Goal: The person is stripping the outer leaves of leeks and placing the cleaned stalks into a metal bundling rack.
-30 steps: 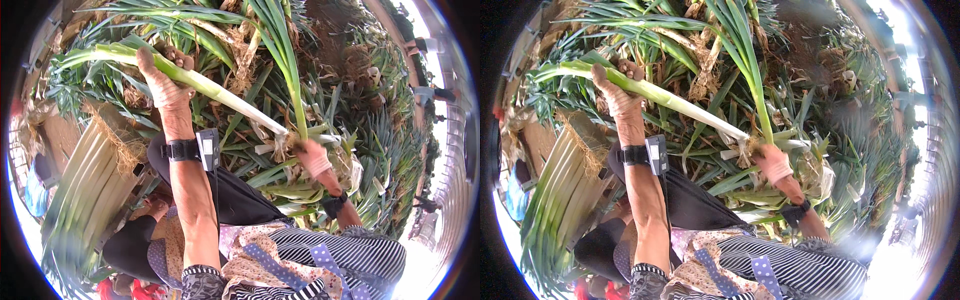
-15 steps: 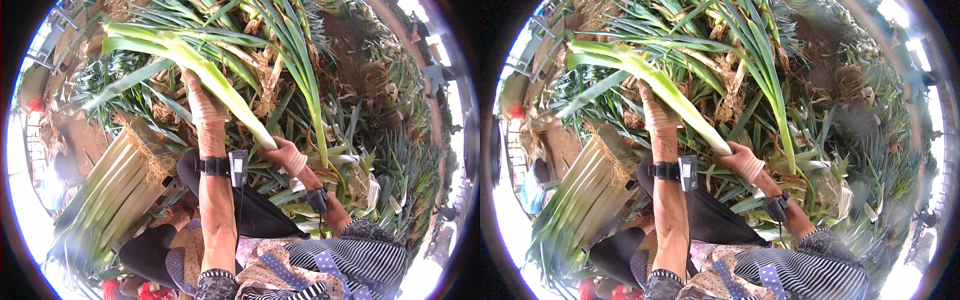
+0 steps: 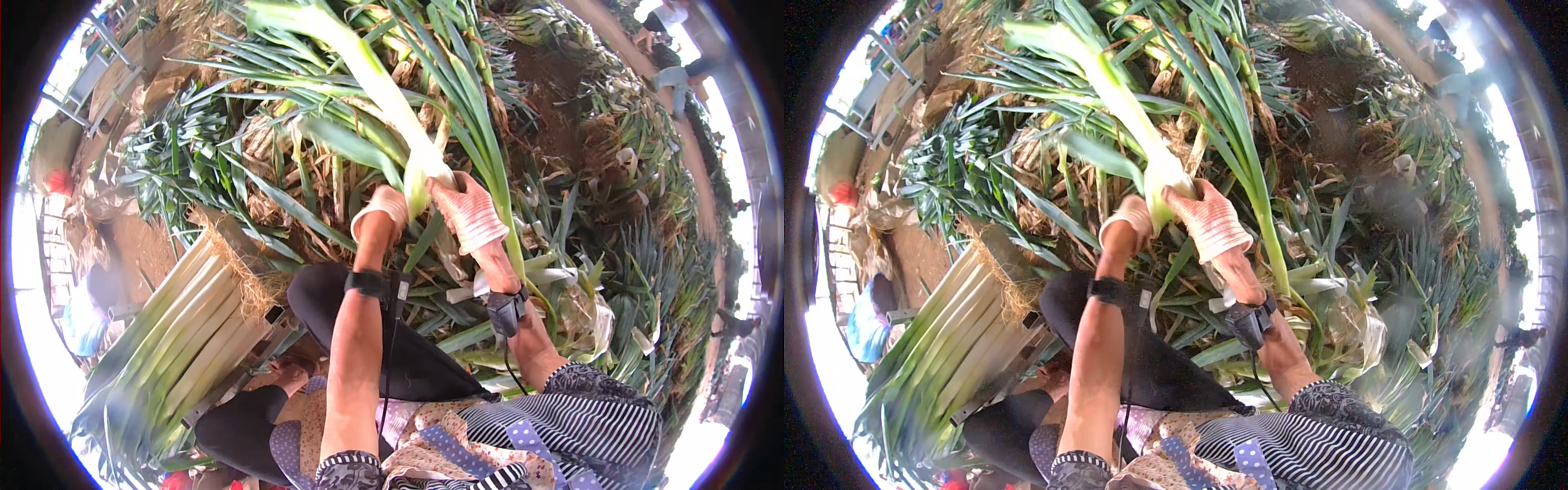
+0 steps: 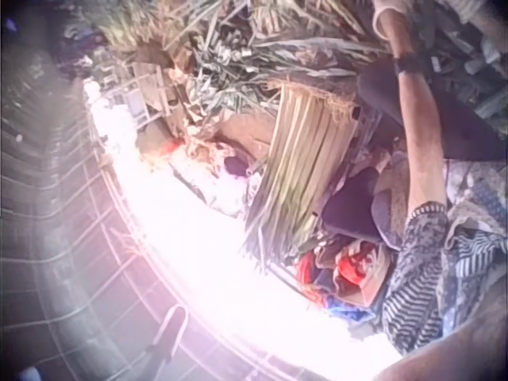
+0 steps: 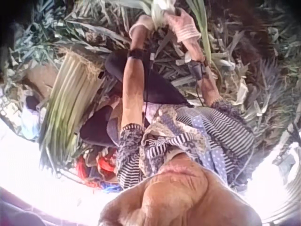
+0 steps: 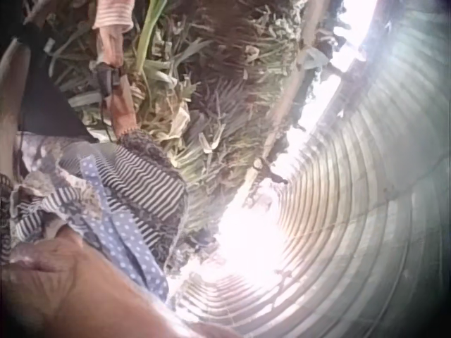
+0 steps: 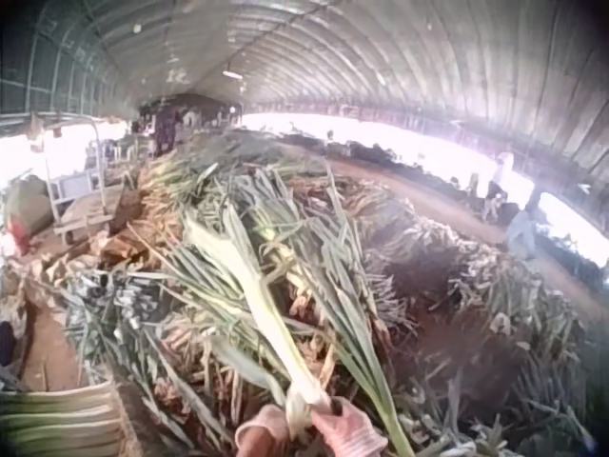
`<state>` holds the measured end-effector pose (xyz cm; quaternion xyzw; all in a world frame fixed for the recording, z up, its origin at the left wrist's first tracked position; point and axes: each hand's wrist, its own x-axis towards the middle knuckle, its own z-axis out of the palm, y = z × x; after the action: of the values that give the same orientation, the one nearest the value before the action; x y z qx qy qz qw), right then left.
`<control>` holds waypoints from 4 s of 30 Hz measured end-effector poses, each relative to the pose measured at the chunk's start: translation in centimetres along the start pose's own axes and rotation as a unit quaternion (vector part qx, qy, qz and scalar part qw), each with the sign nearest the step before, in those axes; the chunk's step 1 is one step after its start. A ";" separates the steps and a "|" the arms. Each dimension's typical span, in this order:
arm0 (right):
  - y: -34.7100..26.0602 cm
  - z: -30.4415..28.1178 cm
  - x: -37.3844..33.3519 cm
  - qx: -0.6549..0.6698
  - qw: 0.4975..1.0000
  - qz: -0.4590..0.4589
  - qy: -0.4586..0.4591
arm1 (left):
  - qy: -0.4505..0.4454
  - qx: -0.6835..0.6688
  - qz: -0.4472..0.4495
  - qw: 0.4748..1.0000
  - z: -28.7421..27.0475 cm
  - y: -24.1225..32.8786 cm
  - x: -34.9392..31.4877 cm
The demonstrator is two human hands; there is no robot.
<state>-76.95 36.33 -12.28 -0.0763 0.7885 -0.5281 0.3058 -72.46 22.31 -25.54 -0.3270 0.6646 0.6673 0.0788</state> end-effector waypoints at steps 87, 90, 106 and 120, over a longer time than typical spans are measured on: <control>8.0 -11.2 -12.5 -0.402 0.894 -0.082 0.178 | 0.071 -0.508 0.469 0.719 -4.6 9.2 -18.0; 2.4 -1.9 -12.3 -0.308 0.830 -0.399 0.240 | 0.101 -0.519 0.467 0.709 -1.6 9.6 -20.0; 0.3 -2.2 -13.4 0.079 0.956 -0.255 -0.124 | -0.131 -0.427 0.560 0.698 -0.4 9.7 -27.3; 6.4 -9.2 -16.4 -0.307 0.940 -0.120 0.089 | -0.119 -0.462 0.563 0.675 -3.0 8.9 -30.4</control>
<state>-67.70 53.63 -8.93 -0.2134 0.9214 -0.2975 0.1301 -52.70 28.55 -1.34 0.1964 0.3153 0.8408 -0.3938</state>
